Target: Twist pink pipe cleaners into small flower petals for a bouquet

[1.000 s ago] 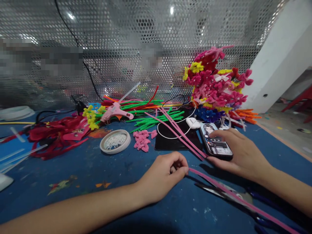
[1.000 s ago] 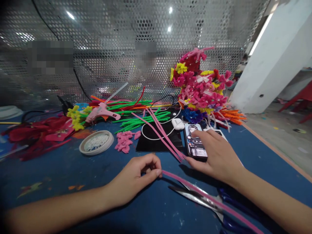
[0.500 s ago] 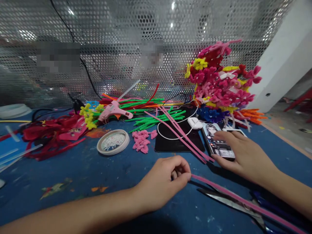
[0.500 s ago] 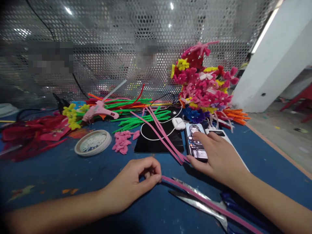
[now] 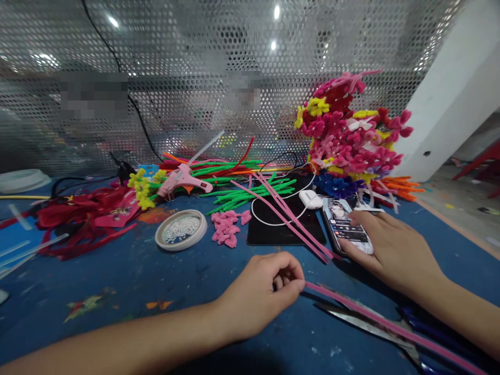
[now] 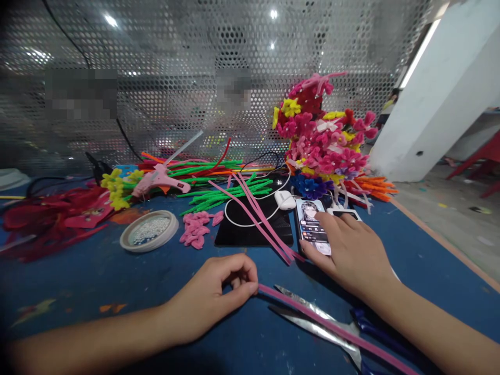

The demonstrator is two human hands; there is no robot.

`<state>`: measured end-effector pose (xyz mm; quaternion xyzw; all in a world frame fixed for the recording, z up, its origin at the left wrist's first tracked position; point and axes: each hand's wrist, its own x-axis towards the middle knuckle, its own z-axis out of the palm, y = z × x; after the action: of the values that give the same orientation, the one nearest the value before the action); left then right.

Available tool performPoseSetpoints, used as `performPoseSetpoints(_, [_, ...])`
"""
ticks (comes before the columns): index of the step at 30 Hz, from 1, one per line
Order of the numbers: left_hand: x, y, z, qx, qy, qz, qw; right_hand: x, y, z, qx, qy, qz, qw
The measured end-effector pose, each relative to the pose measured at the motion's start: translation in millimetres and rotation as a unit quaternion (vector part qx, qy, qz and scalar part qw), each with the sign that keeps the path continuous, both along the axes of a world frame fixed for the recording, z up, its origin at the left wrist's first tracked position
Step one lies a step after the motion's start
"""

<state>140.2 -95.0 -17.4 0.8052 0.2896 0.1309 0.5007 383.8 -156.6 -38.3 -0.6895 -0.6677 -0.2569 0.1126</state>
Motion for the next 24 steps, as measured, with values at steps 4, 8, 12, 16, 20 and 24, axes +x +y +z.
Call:
performPoseSetpoints(4, [0.3,0.1,0.8,-0.001,-0.001,-0.001,1.0,2.1,-0.7,-0.7,0.007,0.005,0.005,1.0])
performPoseSetpoints(8, [-0.5,0.8,0.6,0.002,-0.004,0.002,1.0,6.0,0.5,-1.3,0.041,0.016,0.054,0.998])
performPoseSetpoints(12, [-1.6,2.0,-1.4,-0.034,-0.034,0.0,0.999,-5.1,-3.1,1.7,0.075,0.04,0.185,0.979])
performPoseSetpoints(16, [-2.0,2.2,-1.3,-0.066,-0.052,-0.022,0.996,-35.4,-17.0,12.0,0.027,0.03,0.383,0.923])
performPoseSetpoints(20, [-2.9,0.9,2.0,-0.004,-0.019,-0.076,0.997,-51.8,-27.2,19.1,-0.003,0.0,0.478,0.878])
performPoseSetpoints(24, [-3.4,-0.1,4.3,0.043,-0.003,-0.097,0.994,-46.6,-27.6,16.1,-0.024,0.023,0.477,0.878])
